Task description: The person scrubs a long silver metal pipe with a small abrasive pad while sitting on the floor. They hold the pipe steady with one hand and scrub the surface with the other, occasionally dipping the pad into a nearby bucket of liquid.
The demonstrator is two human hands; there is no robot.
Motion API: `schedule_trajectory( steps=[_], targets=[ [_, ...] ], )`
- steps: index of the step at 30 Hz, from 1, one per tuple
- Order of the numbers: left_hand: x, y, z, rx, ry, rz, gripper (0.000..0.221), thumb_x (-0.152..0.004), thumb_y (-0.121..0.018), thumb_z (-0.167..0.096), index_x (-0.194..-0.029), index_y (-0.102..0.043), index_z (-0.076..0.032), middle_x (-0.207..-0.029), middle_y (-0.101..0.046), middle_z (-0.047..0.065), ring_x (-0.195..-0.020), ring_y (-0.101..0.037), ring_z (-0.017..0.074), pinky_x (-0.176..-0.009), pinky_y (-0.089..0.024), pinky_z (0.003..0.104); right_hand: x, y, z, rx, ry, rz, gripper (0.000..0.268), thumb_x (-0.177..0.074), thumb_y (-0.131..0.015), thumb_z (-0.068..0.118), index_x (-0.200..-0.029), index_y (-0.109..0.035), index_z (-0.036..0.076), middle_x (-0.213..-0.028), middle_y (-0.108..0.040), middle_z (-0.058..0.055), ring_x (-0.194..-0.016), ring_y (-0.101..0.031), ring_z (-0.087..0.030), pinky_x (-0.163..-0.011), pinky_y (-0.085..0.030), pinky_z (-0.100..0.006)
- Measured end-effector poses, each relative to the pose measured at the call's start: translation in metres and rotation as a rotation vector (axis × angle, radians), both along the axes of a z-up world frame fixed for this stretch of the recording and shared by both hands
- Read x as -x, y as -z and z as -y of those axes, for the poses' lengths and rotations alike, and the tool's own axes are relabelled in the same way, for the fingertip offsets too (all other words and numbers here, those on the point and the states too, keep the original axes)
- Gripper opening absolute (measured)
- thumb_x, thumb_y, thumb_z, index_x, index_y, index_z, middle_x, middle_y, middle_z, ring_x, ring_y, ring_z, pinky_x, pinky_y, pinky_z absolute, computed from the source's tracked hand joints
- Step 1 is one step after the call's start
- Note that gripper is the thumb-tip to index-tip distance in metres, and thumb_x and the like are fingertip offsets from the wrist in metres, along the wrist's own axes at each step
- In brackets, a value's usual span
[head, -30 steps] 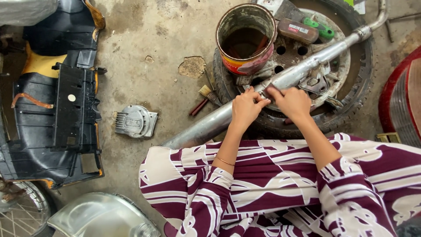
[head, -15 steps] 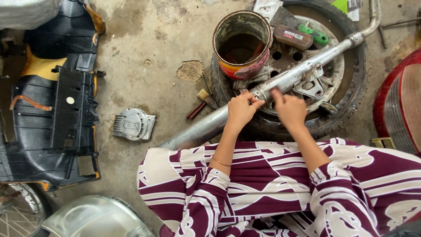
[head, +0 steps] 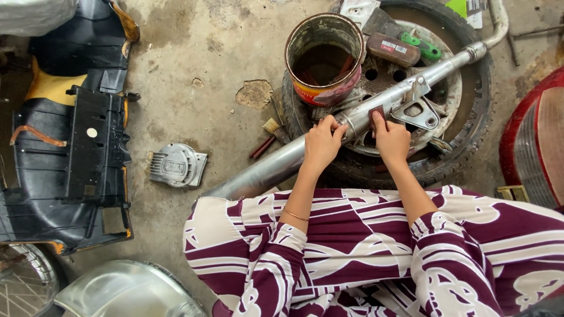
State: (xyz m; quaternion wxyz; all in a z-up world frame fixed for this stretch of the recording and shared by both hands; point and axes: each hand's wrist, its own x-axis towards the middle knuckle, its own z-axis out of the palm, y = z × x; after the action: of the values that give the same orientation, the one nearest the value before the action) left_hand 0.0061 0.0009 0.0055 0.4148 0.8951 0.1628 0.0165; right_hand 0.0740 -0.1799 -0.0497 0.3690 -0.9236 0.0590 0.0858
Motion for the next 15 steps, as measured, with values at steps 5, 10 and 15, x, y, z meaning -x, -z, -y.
schedule_trajectory(
  steps=[5, 10, 15],
  targets=[
    [-0.006, 0.001, -0.001, -0.069, -0.036, 0.045, 0.033, -0.103, -0.052, -0.046, -0.097, -0.052, -0.013, -0.106, -0.073, 0.027, -0.109, -0.068, 0.0498, -0.104, -0.048, 0.059, 0.02, -0.003, -0.013, 0.141, -0.198, 0.047, 0.068, -0.102, -0.059, 0.073, -0.069, -0.072, 0.015, -0.061, -0.065, -0.013, -0.076, -0.07, -0.041, -0.073, -0.056, -0.046],
    [-0.013, -0.003, -0.009, -0.019, -0.085, -0.004, 0.036, -0.106, -0.045, -0.045, -0.101, -0.049, -0.01, -0.098, -0.074, 0.032, -0.103, -0.071, 0.0488, -0.112, -0.044, 0.054, 0.006, 0.003, -0.01, -0.057, 0.024, 0.063, 0.068, -0.109, -0.058, 0.066, -0.066, -0.07, 0.015, -0.06, -0.065, -0.011, -0.073, -0.069, -0.039, -0.071, -0.053, -0.044],
    [-0.018, -0.007, -0.013, -0.023, -0.098, -0.017, 0.035, -0.107, -0.045, -0.044, -0.1, -0.05, -0.011, -0.088, -0.074, 0.032, -0.1, -0.072, 0.0505, -0.104, -0.049, 0.057, 0.015, 0.039, -0.018, 0.09, -0.108, 0.122, 0.066, -0.099, -0.064, 0.072, -0.07, -0.072, 0.014, -0.06, -0.063, -0.017, -0.079, -0.069, -0.046, -0.072, -0.055, -0.052]
  ],
)
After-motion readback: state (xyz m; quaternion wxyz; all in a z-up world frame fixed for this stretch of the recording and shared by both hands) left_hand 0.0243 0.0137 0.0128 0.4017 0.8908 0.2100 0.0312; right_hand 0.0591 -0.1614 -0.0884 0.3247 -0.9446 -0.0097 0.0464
